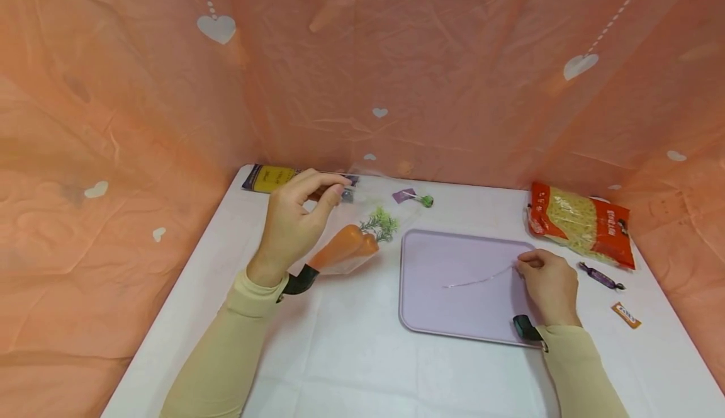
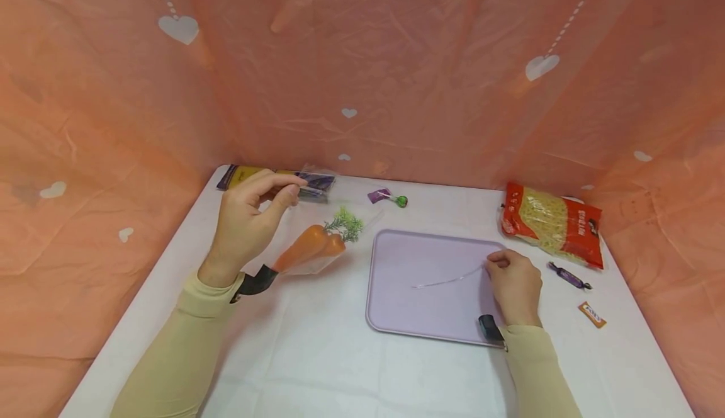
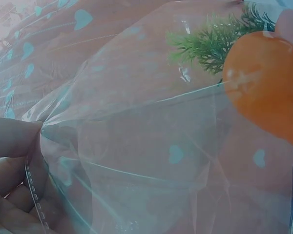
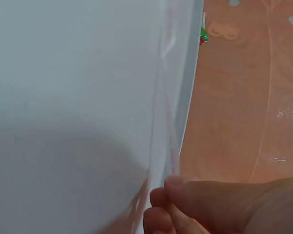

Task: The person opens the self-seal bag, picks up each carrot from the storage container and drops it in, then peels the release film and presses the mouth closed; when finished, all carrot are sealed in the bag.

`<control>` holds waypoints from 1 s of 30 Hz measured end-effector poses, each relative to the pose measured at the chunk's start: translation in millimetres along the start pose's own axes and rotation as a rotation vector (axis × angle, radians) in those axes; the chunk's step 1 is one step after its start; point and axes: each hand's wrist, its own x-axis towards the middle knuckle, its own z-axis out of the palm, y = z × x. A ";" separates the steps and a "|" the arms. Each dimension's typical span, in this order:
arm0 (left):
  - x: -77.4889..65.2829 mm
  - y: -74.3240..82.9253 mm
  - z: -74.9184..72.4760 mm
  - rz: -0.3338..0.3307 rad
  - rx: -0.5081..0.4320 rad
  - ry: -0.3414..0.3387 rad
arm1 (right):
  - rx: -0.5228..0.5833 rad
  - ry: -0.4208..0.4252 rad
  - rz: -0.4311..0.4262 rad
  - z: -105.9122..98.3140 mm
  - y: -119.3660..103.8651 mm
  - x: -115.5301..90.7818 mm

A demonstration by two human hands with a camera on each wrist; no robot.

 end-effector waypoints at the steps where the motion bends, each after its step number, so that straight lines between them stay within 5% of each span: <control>1: 0.0 -0.1 -0.1 0.000 0.000 0.001 | -0.001 -0.001 -0.003 -0.3 0.1 0.6; 10: 0.0 -1.4 -0.3 0.009 0.001 -0.001 | -0.022 -0.018 0.029 -6.6 -0.7 8.7; 13: 0.4 -1.4 -0.3 0.014 0.005 -0.004 | 0.009 0.035 0.042 -7.9 -10.1 10.7; 15: 0.4 -1.3 -0.1 0.016 0.007 -0.004 | 0.058 0.086 0.005 -6.2 -22.8 10.9; 19: -0.5 -0.1 -0.6 0.006 0.008 -0.011 | 0.197 0.108 -0.201 7.8 -59.3 10.7; 23: -1.6 0.3 0.0 -0.002 0.006 -0.020 | 0.471 -0.128 -0.351 35.7 -100.5 8.8; 27: -1.2 0.5 -0.4 -0.011 0.004 -0.020 | 0.814 -0.510 -0.316 65.7 -132.8 3.2; 30: -0.5 1.6 -2.4 -0.017 0.003 -0.019 | 0.963 -0.669 -0.284 81.4 -146.6 -3.2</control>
